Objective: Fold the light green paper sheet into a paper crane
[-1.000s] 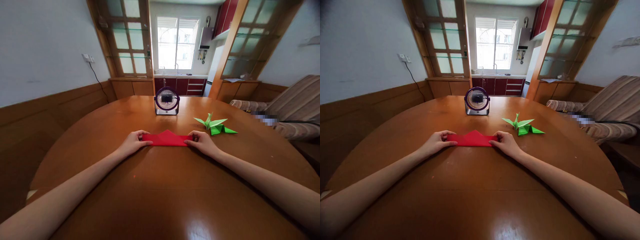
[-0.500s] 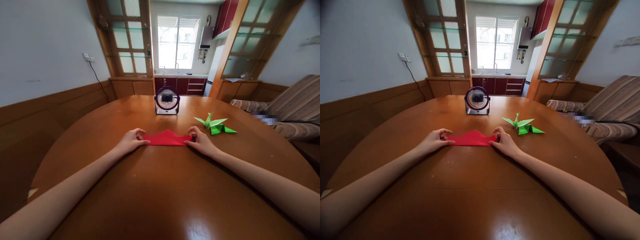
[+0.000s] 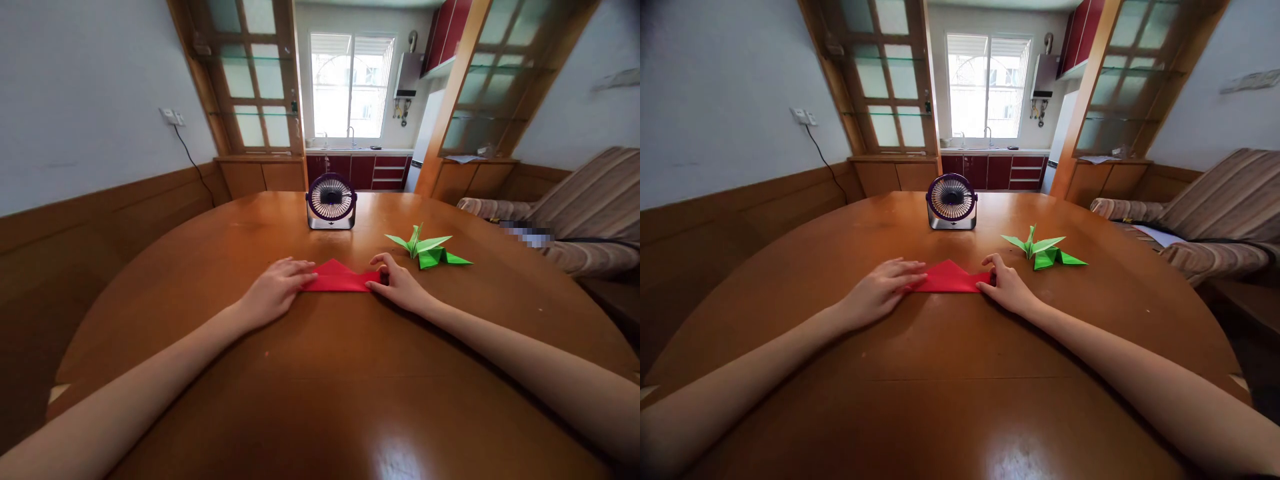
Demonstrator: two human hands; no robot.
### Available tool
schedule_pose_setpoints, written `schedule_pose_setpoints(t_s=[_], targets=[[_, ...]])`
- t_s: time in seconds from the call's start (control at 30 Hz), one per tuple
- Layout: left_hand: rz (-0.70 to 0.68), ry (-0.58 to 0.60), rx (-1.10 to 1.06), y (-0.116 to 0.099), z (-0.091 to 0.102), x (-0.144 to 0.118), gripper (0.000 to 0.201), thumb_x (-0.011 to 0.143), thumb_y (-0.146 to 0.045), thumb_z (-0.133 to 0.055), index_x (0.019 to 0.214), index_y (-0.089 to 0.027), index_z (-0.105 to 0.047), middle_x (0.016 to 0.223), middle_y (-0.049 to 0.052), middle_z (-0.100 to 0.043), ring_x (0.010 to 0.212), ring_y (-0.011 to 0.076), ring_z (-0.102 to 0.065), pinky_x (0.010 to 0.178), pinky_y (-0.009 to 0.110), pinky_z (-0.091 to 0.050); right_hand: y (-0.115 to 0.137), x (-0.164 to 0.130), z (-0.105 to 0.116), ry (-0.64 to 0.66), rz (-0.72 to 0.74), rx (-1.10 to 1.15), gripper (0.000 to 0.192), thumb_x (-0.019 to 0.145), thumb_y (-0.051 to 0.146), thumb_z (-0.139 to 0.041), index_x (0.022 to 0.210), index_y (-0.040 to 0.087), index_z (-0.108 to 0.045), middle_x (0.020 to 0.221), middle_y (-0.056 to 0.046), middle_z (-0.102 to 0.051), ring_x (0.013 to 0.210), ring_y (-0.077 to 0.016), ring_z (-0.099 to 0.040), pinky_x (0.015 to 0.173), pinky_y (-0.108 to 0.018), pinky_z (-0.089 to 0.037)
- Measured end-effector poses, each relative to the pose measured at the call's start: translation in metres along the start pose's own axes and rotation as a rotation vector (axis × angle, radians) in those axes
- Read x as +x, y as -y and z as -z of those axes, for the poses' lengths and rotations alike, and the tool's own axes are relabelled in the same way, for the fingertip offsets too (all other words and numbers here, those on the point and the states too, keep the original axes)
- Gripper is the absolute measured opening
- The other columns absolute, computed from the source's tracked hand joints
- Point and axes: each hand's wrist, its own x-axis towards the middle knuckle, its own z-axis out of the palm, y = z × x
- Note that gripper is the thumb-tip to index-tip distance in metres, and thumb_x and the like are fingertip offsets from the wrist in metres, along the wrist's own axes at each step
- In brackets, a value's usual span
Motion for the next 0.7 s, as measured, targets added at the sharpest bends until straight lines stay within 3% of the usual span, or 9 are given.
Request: schedule_pose_setpoints(t_s=[0.1, 0.23, 0.3, 0.4, 0.47, 0.53, 0.7], targets=[[-0.089, 0.204, -0.024, -0.028, -0.01, 0.008, 0.047, 0.097, -0.04, -0.038, 0.139, -0.02, -0.044, 0.146, 0.008, -0.043, 0.137, 0.0206, -0.036, 0.116, 0.043, -0.021, -0.001, 0.001, 0.0, 0.004, 0.015, 0.008, 0.032, 0.08, 0.034, -0.057, 0.105, 0.021, -0.042, 0.064, 0.005, -0.052, 0.059, -0.0155, -0.05, 0.059, -0.027, -0.037], [-0.027, 0.382, -0.087, -0.045, -0.017, 0.014, 0.068, 0.094, -0.056, -0.035, 0.148, -0.015, -0.027, 0.153, 0.01, -0.025, 0.142, 0.0222, -0.024, 0.118, 0.04, -0.019, 0.0, 0.0, -0.001, -0.003, 0.028, -0.024, 0.032, 0.08, 0.031, -0.058, 0.107, 0.019, -0.044, 0.067, 0.004, -0.054, 0.059, -0.0158, -0.052, 0.059, -0.028, -0.04], [-0.002, 0.393, -0.102, -0.045, -0.017, 0.015, 0.071, 0.093, -0.059, -0.034, 0.148, -0.016, -0.026, 0.154, 0.009, -0.023, 0.143, 0.0228, -0.023, 0.118, 0.041, -0.017, 0.003, -0.002, -0.001, -0.065, 0.089, -0.108, 0.031, 0.081, 0.027, -0.059, 0.108, 0.018, -0.047, 0.08, -0.003, -0.06, 0.069, -0.0185, -0.057, 0.066, -0.032, -0.045], [0.005, 0.382, -0.12, -0.044, -0.018, 0.014, 0.069, 0.093, -0.06, -0.033, 0.148, -0.019, -0.028, 0.154, 0.008, -0.024, 0.143, 0.0226, -0.023, 0.118, 0.04, -0.017, 0.011, -0.008, -0.002, -0.167, 0.317, -0.312, 0.027, 0.083, 0.02, -0.055, 0.11, 0.017, -0.054, 0.11, -0.012, -0.059, 0.099, -0.0256, -0.056, 0.087, -0.042, -0.044], [0.018, 0.377, -0.126, -0.044, -0.018, 0.014, 0.068, 0.093, -0.061, -0.033, 0.147, -0.02, -0.029, 0.154, 0.007, -0.025, 0.143, 0.0228, -0.023, 0.117, 0.04, -0.018, 0.016, -0.012, -0.003, -0.111, 0.488, -0.386, 0.027, 0.087, 0.017, -0.05, 0.113, 0.019, -0.058, 0.113, -0.012, -0.06, 0.104, -0.0253, -0.055, 0.092, -0.043, -0.043], [0.032, 0.377, -0.129, -0.045, -0.018, 0.014, 0.069, 0.093, -0.061, -0.033, 0.148, -0.02, -0.029, 0.154, 0.008, -0.025, 0.143, 0.0228, -0.022, 0.117, 0.04, -0.017, 0.019, -0.015, -0.004, 0.009, 0.591, -0.396, 0.029, 0.091, 0.018, -0.046, 0.116, 0.02, -0.06, 0.106, -0.01, -0.063, 0.097, -0.0225, -0.058, 0.087, -0.04, -0.046], [0.005, 0.375, -0.158, -0.046, -0.017, 0.016, 0.064, 0.094, -0.056, -0.033, 0.148, -0.023, -0.025, 0.153, 0.008, -0.025, 0.143, 0.0209, -0.022, 0.118, 0.041, -0.014, 0.02, -0.016, -0.004, 0.126, 0.63, -0.428, 0.032, 0.095, 0.024, -0.041, 0.118, 0.02, -0.063, 0.101, -0.011, -0.064, 0.091, -0.022, -0.059, 0.083, -0.038, -0.049]])
